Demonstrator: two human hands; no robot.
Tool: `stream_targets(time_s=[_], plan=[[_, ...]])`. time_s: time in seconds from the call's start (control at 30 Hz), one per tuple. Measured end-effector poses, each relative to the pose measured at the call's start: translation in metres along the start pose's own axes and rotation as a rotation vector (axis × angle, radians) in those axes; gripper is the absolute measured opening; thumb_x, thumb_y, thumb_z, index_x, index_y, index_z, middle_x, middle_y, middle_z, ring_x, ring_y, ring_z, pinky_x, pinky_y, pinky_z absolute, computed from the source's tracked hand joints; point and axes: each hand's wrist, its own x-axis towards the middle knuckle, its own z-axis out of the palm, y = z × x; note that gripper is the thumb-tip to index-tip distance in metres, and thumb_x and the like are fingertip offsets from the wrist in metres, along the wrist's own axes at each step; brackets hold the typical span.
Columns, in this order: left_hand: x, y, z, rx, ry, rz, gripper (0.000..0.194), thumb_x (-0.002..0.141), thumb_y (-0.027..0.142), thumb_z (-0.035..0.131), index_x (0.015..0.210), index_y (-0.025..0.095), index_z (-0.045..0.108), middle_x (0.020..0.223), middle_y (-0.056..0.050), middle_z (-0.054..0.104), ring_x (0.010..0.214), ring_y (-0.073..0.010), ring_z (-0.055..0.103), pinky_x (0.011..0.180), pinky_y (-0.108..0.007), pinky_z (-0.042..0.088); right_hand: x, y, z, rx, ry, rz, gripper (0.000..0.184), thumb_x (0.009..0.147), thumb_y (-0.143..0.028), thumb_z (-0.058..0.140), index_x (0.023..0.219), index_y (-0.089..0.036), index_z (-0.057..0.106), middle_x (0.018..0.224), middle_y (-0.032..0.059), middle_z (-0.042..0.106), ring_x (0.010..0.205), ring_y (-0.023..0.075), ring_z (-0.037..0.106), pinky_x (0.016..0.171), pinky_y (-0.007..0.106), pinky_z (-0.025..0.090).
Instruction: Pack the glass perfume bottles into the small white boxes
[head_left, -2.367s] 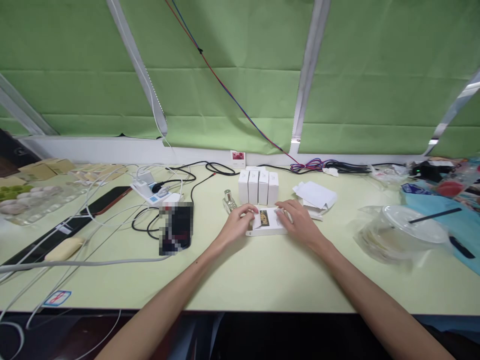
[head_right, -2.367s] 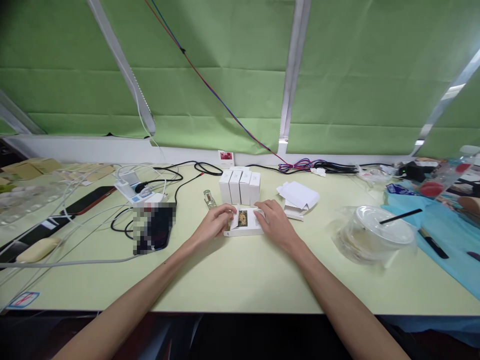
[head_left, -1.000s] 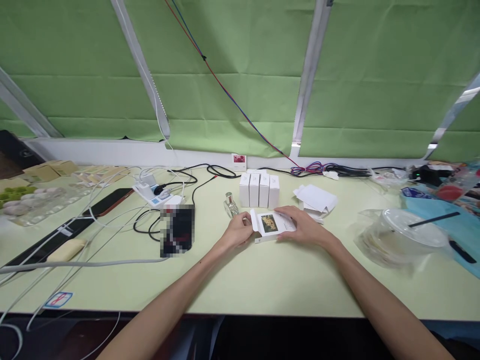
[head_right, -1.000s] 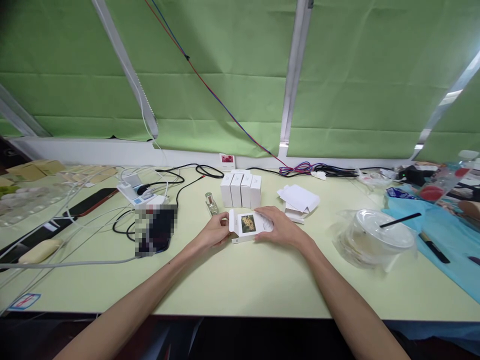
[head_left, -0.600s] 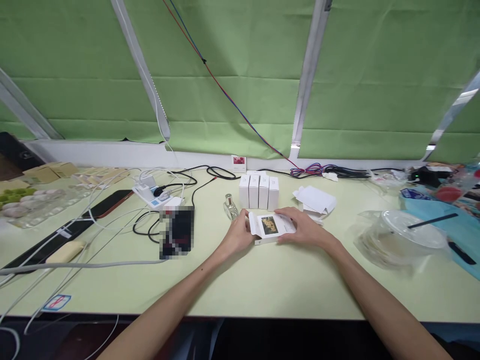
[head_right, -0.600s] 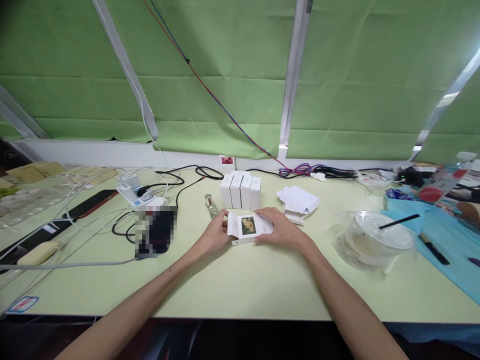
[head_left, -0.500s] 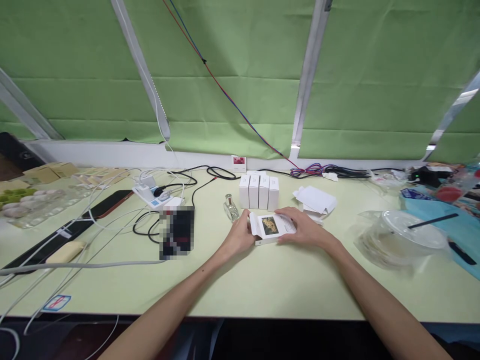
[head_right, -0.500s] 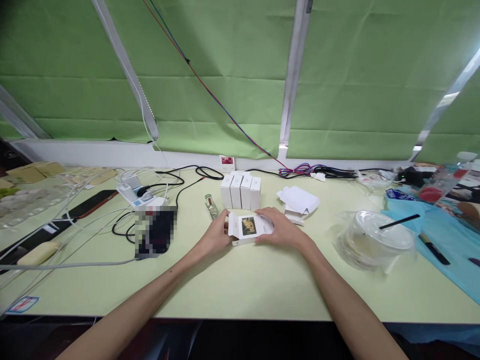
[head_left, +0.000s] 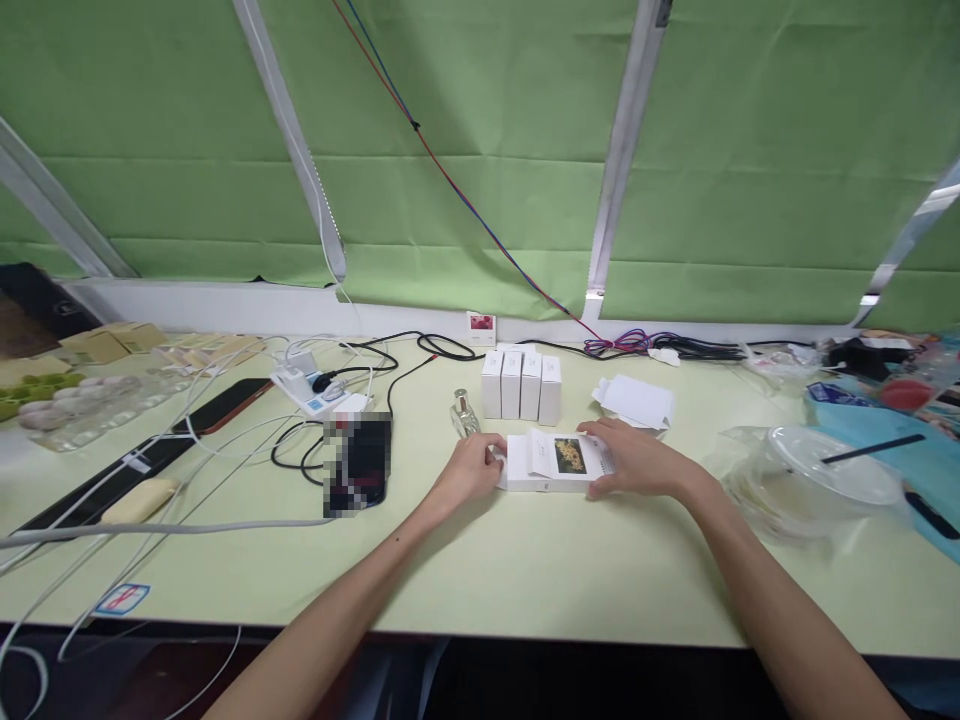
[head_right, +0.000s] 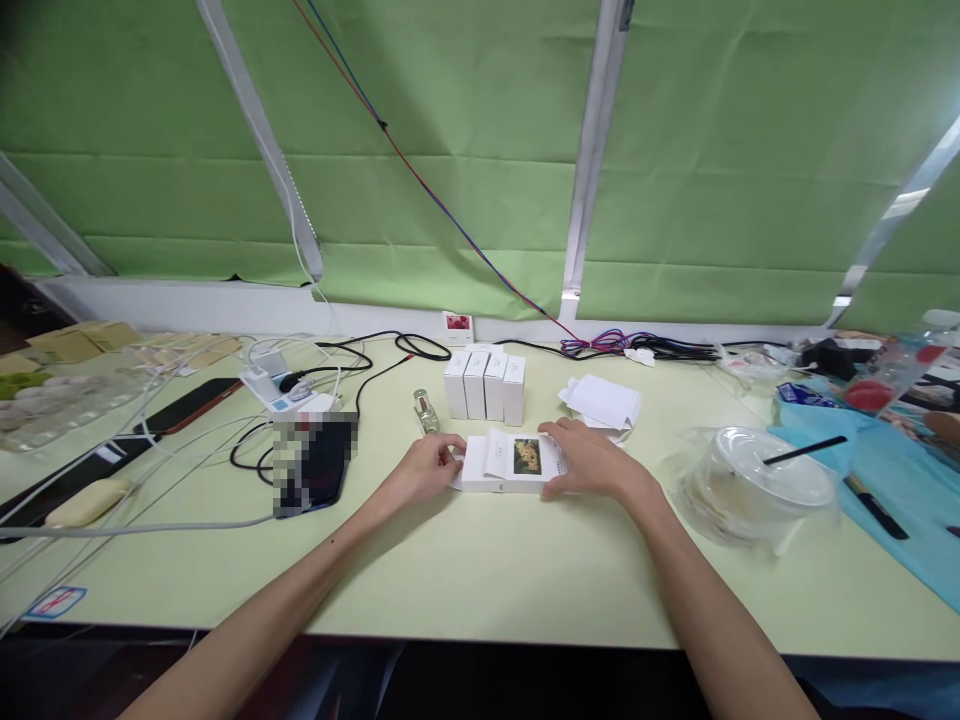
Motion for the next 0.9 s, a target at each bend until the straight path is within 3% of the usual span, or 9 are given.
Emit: stream_targets(time_s=[0.13, 0.3, 0.5, 0.7, 0.9], plan=[[-0.002, 0.002, -0.006, 0.043, -0.016, -0.027, 0.025, 0.067, 0.009, 0.056, 0.082, 0.016, 0.075, 0.058, -0.001, 0.059, 0.058, -0.0172, 0.052, 0.054, -0.025, 0.035, -0.007, -0.003, -0.006, -0.060, -0.050, 0.050, 0.076, 0.065, -0.044, 0.081, 0.133, -0.026, 0.054, 0.124, 0.0123, 0.060, 0.113, 0.0360, 0.060, 0.088, 0.043, 0.050], [-0.005, 0.007, -0.013, 0.088, -0.030, -0.054, 0.024, 0.069, 0.008, 0.055, 0.080, 0.017, 0.073, 0.062, -0.003, 0.062, 0.060, -0.0184, 0.054, 0.057, -0.025, 0.036, -0.017, -0.007, -0.013, -0.144, -0.107, 0.137, 0.079, 0.062, -0.040, 0.083, 0.134, -0.024, 0.055, 0.121, 0.0150, 0.062, 0.115, 0.0409, 0.057, 0.086, 0.048, 0.050], [-0.004, 0.007, -0.015, 0.107, -0.048, -0.041, 0.021, 0.073, 0.011, 0.058, 0.084, 0.019, 0.074, 0.067, -0.003, 0.064, 0.065, -0.0194, 0.057, 0.062, -0.026, 0.039, -0.029, -0.011, -0.021, -0.142, -0.065, 0.149, 0.086, 0.062, -0.052, 0.082, 0.138, -0.027, 0.054, 0.115, 0.0157, 0.067, 0.117, 0.0453, 0.056, 0.086, 0.050, 0.050], [-0.002, 0.003, -0.015, 0.093, -0.057, -0.051, 0.019, 0.070, 0.011, 0.060, 0.082, 0.018, 0.073, 0.070, -0.004, 0.065, 0.064, -0.0193, 0.058, 0.059, -0.025, 0.038, -0.032, -0.017, -0.044, -0.072, 0.168, 0.273, 0.097, 0.069, -0.060, 0.075, 0.151, -0.026, 0.037, 0.123, 0.0162, 0.063, 0.102, 0.0384, 0.066, 0.083, 0.044, 0.051], [-0.001, 0.004, -0.017, 0.065, -0.102, -0.067, 0.019, 0.065, 0.010, 0.061, 0.078, 0.017, 0.072, 0.061, -0.001, 0.060, 0.058, -0.0167, 0.053, 0.055, -0.024, 0.034, -0.003, -0.012, -0.068, 0.008, 0.372, 0.470, 0.096, 0.071, -0.063, 0.073, 0.149, -0.026, 0.031, 0.125, 0.0157, 0.066, 0.105, 0.0374, 0.067, 0.077, 0.038, 0.052]])
